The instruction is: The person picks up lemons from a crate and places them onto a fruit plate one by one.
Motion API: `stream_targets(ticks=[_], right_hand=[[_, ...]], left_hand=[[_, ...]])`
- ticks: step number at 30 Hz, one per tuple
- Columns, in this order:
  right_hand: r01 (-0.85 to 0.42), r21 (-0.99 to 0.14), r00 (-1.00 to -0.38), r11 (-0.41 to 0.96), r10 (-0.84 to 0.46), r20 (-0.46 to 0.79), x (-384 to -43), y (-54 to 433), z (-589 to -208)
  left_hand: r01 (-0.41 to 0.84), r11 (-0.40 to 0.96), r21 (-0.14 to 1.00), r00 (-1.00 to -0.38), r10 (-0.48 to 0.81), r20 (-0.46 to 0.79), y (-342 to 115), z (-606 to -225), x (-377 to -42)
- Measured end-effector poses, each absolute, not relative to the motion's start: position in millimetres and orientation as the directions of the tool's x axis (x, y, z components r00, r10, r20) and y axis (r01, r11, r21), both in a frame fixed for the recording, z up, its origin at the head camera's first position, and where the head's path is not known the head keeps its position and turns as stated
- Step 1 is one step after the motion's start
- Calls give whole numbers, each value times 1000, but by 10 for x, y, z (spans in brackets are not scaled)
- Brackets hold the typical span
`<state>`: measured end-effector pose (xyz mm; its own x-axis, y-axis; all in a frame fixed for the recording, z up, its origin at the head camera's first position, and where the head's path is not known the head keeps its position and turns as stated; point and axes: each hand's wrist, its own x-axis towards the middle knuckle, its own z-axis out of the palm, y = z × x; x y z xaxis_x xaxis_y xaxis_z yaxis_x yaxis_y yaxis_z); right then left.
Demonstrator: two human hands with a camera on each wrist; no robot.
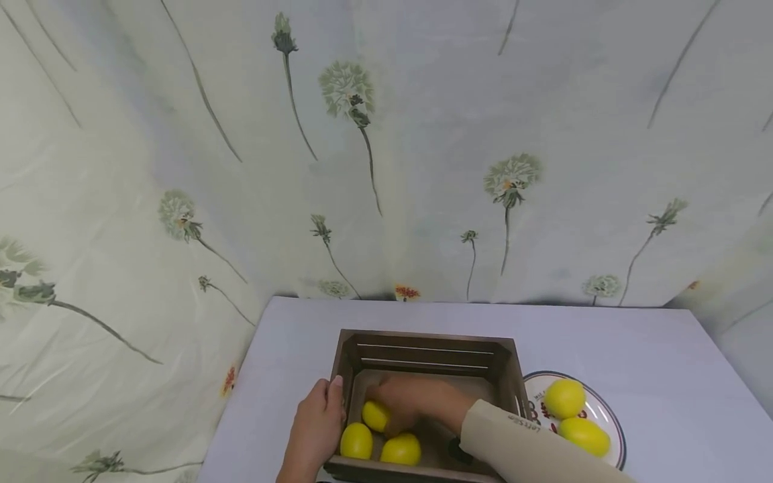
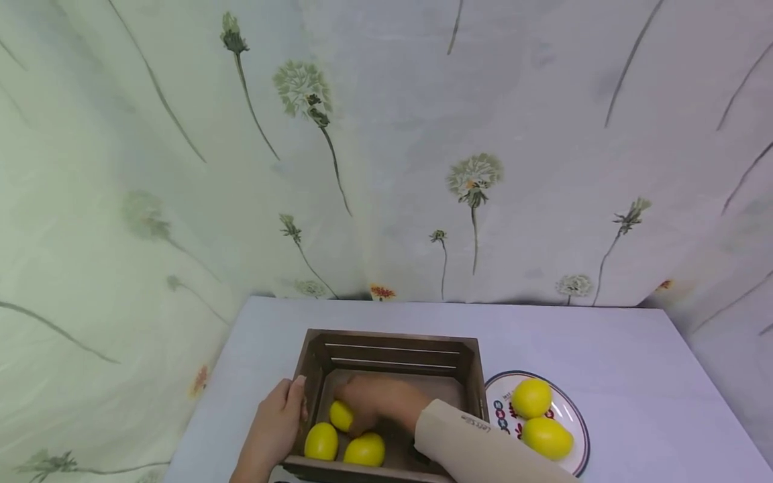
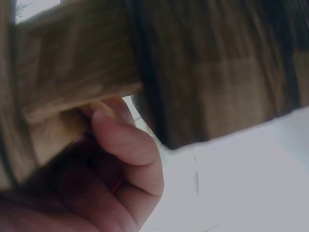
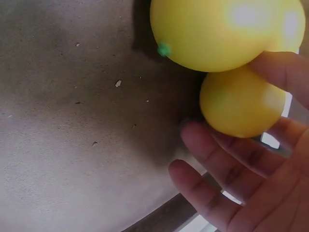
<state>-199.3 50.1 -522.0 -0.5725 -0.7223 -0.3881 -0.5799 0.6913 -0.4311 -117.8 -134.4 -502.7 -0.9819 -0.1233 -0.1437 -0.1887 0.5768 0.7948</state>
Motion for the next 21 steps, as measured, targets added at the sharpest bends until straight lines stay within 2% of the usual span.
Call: stream_targets(ticks=[10,21], right_hand=[[-588,-388,-562,710,-703,-436,-1977,492,-5220],[-588,-378,-569,715,-698,-434,-1969,489,-5230]], left_hand=[[-185,573,799,-983,-127,-136,-1337,-5015,-1164],[-184,571,800,-982,-130,-134,-1329,-5030,-1169]])
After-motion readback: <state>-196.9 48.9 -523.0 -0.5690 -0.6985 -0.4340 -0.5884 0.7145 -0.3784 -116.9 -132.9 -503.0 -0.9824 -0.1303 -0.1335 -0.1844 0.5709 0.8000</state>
